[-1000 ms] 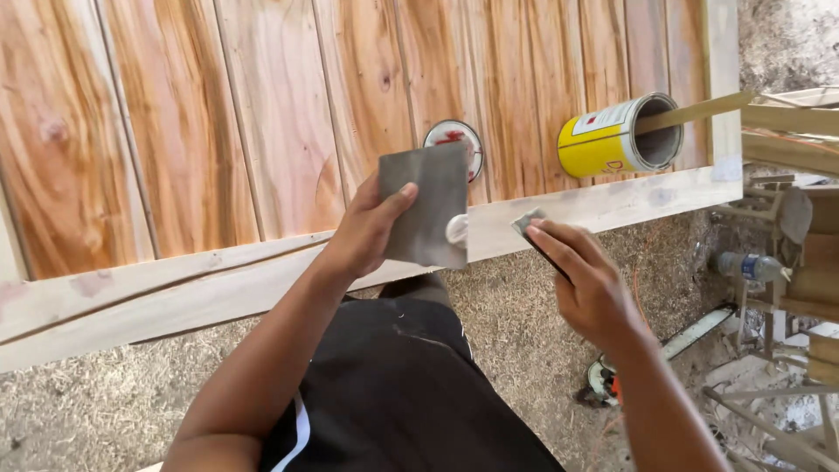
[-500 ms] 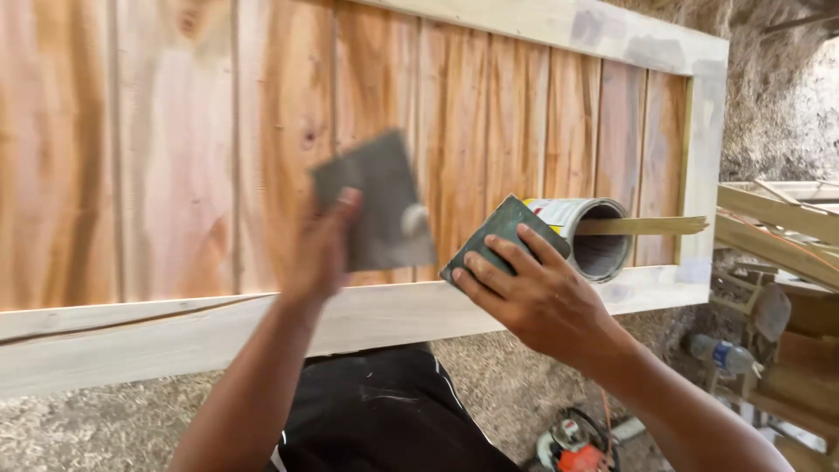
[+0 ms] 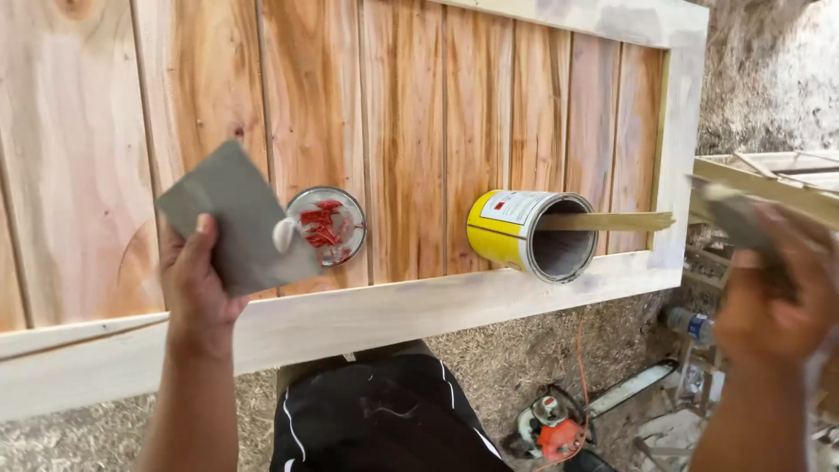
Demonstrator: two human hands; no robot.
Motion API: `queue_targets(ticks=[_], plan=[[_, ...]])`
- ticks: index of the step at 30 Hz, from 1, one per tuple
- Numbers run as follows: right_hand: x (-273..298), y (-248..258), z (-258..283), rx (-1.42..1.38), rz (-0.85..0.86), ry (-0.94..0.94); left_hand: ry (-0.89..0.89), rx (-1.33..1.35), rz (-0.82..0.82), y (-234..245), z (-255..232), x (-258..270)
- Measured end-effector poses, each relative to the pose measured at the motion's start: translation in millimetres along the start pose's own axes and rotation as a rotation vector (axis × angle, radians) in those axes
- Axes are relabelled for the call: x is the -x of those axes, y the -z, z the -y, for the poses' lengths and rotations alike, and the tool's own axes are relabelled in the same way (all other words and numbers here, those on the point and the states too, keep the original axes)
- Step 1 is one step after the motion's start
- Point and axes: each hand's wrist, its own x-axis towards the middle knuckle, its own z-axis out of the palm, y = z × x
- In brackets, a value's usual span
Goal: Applying wood filler to the joints and gaps of a wooden door panel using a putty knife and spatula.
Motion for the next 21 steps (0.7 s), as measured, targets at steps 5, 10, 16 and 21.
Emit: queue_targets(ticks=[5,10,16,21], plan=[[-11.0,36.7,-100.3,0.047,0.12,-0.086,0.274,0.031,-0.135,7.5,76.7,30.7],[-46.7,-42.4,-232.7,-0.038,0.456,-0.073,0.525,0.249,-0.122,-11.2,182.9,71.6],[-59.7,-237.9,-334.8,-0.067,0.811,0.051,0.649,0.562,-0.04,-102.9,275.8,122.6],[-78.7,-256.4,-318.3,0.21,0.842,0.023,0.546,0.895,-0.056,-120.1,360.7,179.2]])
